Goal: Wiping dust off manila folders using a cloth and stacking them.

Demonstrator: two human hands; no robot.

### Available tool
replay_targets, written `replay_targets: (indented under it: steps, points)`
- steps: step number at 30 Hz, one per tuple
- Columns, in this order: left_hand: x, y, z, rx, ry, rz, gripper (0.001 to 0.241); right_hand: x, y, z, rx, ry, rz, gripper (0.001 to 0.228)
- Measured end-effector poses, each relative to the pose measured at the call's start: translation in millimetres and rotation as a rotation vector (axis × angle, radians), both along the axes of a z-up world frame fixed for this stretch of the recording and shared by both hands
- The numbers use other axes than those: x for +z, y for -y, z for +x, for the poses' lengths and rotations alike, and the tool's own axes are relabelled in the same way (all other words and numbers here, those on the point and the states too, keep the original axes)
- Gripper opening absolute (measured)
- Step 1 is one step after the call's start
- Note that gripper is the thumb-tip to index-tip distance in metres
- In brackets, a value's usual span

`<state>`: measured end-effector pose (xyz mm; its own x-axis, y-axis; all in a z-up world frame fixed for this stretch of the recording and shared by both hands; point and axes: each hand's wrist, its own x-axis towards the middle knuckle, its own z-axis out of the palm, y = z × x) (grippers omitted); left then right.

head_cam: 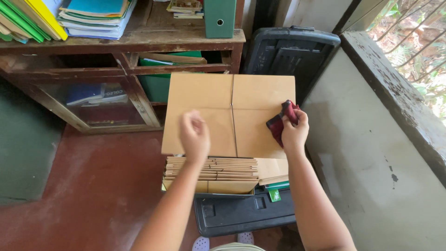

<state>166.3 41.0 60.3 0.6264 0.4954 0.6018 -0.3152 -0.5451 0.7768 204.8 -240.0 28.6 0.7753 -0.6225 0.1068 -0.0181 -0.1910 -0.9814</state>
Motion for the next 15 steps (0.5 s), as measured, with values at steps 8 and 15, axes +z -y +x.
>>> replay_targets:
  steps: [8, 15]
  points:
    - [-42, 40, -11, 0.054, -0.233, -0.007, 0.04, 13, -32, 11, -0.093, 0.122, 0.026, 0.031]
    - [-79, 47, 6, -0.182, -0.392, -1.02, 0.06, 12, -35, 21, -0.138, 0.169, 0.058, 0.03]
